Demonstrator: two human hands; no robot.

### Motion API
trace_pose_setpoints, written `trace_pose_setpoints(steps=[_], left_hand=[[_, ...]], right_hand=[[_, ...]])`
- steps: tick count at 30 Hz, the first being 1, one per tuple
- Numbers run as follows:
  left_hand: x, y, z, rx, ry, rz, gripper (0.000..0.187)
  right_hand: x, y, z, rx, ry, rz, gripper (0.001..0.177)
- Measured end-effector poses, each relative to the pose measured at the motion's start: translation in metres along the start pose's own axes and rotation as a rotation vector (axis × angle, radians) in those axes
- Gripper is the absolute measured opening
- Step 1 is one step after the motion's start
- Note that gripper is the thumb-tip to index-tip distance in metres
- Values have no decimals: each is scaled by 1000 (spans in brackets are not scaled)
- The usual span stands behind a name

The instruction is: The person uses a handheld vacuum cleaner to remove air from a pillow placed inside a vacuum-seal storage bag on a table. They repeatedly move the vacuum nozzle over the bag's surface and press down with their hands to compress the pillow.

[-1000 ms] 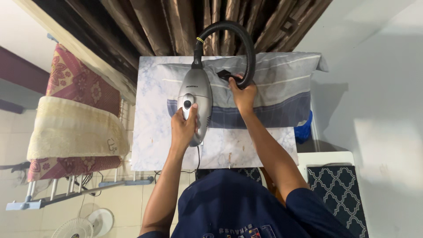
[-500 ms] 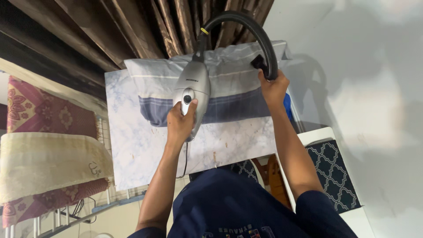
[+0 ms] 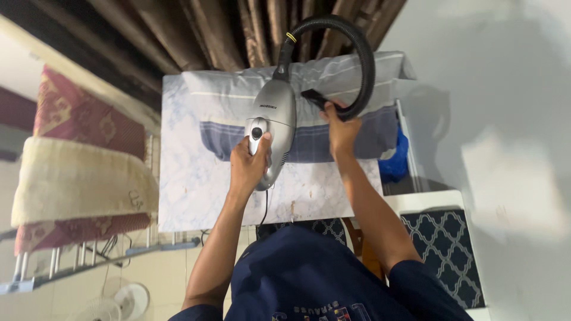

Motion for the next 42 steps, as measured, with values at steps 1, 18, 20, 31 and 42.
trace_pose_setpoints(steps=[1,18,20,31,42], left_hand=[[8,0,-3,-8,35,1,45],[95,-33,-44,39,339,17,44],[101,-33,-42,31,325,19,45],[101,-30,-17,32,198,-55,45],[10,-13,2,-1,-128,-170,41]], right_hand=[[-17,8,-8,-25,-52,-42,25],[-137,55,-60,-14,-435,-245,37],[-151,63,-69,3,-441,-281,37],[-153,47,-85,271,-389,-538,34],[12,-41,-2,428,9,-618,32]])
Point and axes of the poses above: each hand's wrist, its own z-axis towards the middle knuckle, its own x-axis out of the back of the hand, y = z × x, the point moved 9 cm from there along z, towards the middle knuckle, and after that the axes turned 4 degrees about -x, right-handed, at the moved point
